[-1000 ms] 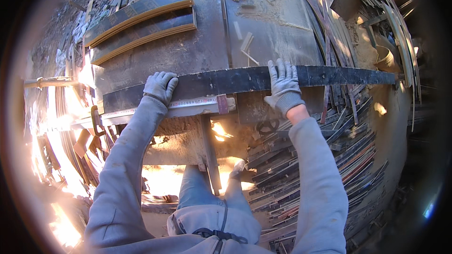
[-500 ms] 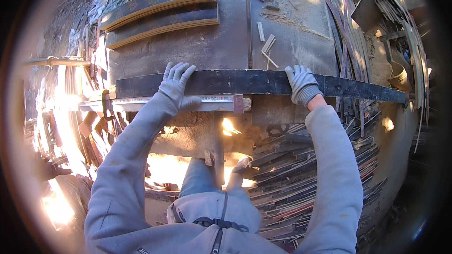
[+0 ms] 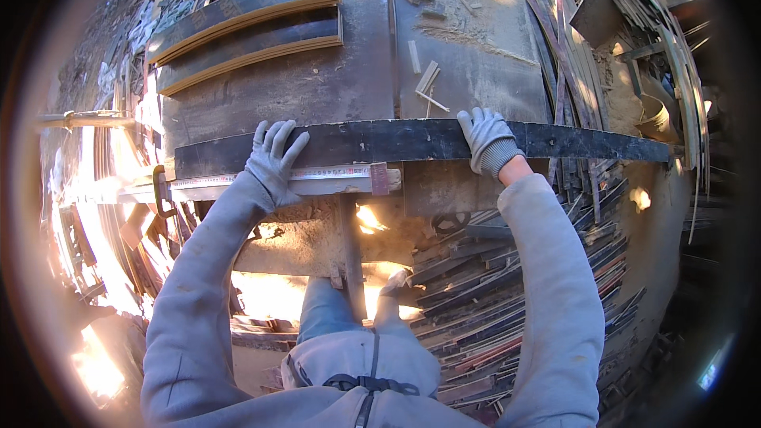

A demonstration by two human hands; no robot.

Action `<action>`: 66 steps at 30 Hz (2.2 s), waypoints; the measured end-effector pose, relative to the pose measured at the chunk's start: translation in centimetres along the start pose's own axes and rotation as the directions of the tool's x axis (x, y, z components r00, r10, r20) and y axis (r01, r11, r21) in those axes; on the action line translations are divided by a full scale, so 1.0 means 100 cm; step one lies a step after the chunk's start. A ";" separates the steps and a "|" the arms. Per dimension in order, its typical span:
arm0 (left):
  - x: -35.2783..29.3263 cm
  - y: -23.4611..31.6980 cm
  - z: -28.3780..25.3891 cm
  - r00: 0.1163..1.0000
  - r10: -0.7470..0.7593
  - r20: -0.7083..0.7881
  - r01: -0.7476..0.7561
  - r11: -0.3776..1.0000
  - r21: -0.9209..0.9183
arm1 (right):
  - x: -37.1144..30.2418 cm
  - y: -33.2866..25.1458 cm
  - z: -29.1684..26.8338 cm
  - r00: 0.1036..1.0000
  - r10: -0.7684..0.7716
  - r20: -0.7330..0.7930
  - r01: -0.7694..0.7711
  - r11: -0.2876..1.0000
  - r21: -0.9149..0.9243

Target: The person repeatedly places thin wooden strips onto a manual cutting machine, aligns them against a guide, and cuts them to length. The cut pieces are stacked on the table while the process continues.

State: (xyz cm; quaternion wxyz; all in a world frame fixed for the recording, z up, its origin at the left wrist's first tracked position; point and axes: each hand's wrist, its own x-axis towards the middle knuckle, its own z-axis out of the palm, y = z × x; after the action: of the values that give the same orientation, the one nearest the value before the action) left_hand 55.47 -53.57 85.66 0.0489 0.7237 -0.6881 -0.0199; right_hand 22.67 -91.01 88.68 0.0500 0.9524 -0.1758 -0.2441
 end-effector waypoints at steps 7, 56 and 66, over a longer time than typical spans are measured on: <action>-0.002 0.000 0.005 0.998 0.005 -0.054 -0.004 1.000 0.023 | -0.002 -0.003 0.002 0.998 0.001 -0.064 -0.003 0.999 -0.033; 0.006 -0.007 0.019 0.993 0.009 -0.116 0.006 0.992 0.122 | 0.013 0.003 0.018 0.972 0.081 -0.221 -0.072 0.996 0.052; 0.003 0.016 -0.014 0.969 -0.143 0.204 0.093 0.967 0.239 | -0.074 -0.011 0.025 0.945 0.029 -0.325 0.023 0.988 0.155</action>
State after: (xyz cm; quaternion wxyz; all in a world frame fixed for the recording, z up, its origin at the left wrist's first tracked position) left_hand 54.06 -53.84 87.23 -0.1117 0.7577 -0.6425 -0.0236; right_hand 15.74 -87.38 89.64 0.0039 0.9803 -0.1853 -0.0686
